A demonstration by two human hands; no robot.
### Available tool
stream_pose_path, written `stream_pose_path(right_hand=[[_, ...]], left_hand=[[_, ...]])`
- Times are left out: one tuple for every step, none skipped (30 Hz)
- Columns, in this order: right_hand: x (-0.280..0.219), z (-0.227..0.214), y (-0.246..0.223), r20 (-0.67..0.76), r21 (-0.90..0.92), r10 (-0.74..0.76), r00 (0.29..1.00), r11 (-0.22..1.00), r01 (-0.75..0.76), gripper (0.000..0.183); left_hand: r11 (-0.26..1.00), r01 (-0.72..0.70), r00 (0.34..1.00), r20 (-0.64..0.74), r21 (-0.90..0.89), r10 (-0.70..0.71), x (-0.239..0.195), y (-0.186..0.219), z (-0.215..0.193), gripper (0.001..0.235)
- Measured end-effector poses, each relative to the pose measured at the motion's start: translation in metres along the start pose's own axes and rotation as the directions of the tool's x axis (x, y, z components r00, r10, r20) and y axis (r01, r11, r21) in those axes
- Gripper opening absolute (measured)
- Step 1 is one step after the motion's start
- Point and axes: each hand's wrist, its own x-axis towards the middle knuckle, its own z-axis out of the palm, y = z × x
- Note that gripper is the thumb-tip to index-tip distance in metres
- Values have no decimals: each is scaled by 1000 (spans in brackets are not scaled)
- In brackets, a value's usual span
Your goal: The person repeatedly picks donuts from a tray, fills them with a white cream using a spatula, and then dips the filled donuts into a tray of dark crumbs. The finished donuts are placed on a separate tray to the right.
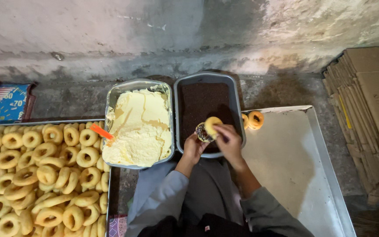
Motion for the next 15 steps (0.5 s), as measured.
stream_pose_path(right_hand=[[3, 3, -13, 3, -67, -104, 995, 992, 104, 29], [6, 5, -23, 14, -132, -207, 978, 969, 207, 29], [8, 7, -31, 31, -199, -305, 952, 931, 305, 29], [10, 8, -35, 56, -263, -397, 916, 879, 398, 28], [15, 7, -35, 85, -322, -485, 870, 813, 485, 28], [18, 5, -30, -9, -113, -104, 995, 988, 102, 35], [21, 3, -21, -12, 124, 303, 953, 946, -299, 42], [24, 1, -8, 77, 338, 649, 757, 697, -632, 50], [21, -5, 9, 198, 495, 655, 729, 575, -652, 44], [17, -17, 28, 318, 624, 631, 708, 423, -657, 39], [13, -28, 48, 431, 719, 573, 697, 249, -649, 36], [8, -38, 69, 346, 754, 634, 692, 251, -607, 33], [3, -48, 90, 291, 785, 669, 684, 242, -571, 33], [-2, -64, 110, 211, 827, 704, 678, 241, -508, 32], [-5, -81, 129, 116, 868, 735, 668, 251, -428, 31]], left_hand=[[1000, 10, 1000, 26, -18, -10, -3, 1, 5, 35], [999, 21, 998, 53, -35, -19, -6, 2, 10, 36], [1000, -1, 998, 57, -24, 2, -9, 4, 15, 36], [1000, -23, 998, 61, -14, 23, -12, 6, 20, 37], [999, -46, 997, 67, -1, 46, -13, 10, 26, 38], [999, -20, 999, 42, 42, 18, -14, 14, 32, 38], [996, 6, 1000, 17, 84, -7, -15, 18, 39, 39], [992, 33, 999, -9, 125, -32, -16, 20, 46, 39], [970, 79, 997, -21, 230, -77, -18, 21, 52, 38], [935, 125, 992, -37, 331, -119, -19, 21, 58, 37], [888, 163, 987, -56, 430, -154, -19, 24, 64, 37], [836, 118, 993, -84, 536, -86, -22, 23, 69, 33], [772, 78, 994, -104, 631, -15, -28, 18, 73, 33], [694, 42, 992, -114, 718, 59, -35, 13, 73, 35], [447, -386, 890, 197, 807, 411, -51, 5, 65, 31]])
